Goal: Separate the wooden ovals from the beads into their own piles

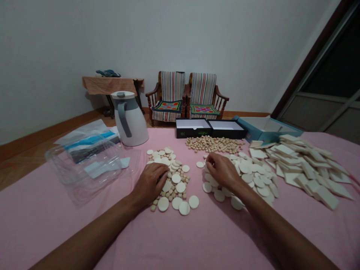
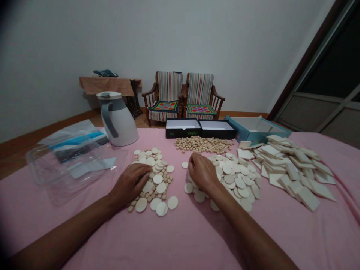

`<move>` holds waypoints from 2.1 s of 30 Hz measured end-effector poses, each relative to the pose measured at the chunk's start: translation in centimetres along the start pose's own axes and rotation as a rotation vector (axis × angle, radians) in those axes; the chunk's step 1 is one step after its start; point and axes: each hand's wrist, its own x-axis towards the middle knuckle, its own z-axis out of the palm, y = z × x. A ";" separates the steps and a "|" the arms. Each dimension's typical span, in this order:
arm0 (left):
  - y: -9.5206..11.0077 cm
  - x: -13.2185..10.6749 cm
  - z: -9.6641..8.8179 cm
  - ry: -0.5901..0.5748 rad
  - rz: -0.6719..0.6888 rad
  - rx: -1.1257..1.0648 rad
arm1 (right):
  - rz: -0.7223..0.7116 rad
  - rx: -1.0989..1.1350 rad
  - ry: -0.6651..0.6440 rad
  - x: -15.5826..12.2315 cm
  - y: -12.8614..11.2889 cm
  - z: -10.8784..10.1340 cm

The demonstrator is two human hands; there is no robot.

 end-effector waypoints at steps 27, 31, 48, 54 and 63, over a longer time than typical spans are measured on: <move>0.1 0.1 0.0 -0.014 -0.010 0.009 | -0.401 -0.044 -0.181 0.1 -2.5 5.9; 0.0 0.0 0.1 -0.001 -0.002 0.010 | -0.369 -0.080 -0.104 -0.2 -2.8 5.5; -0.1 -0.1 0.2 0.003 -0.017 0.008 | -0.539 0.233 -0.211 -3.0 -4.6 1.9; -0.5 -0.1 0.0 0.043 -0.068 0.021 | -0.541 0.167 -0.211 -3.8 -5.8 2.7; -0.6 -0.2 0.0 0.031 -0.092 0.020 | -0.473 -0.006 -0.096 -3.6 -5.6 4.1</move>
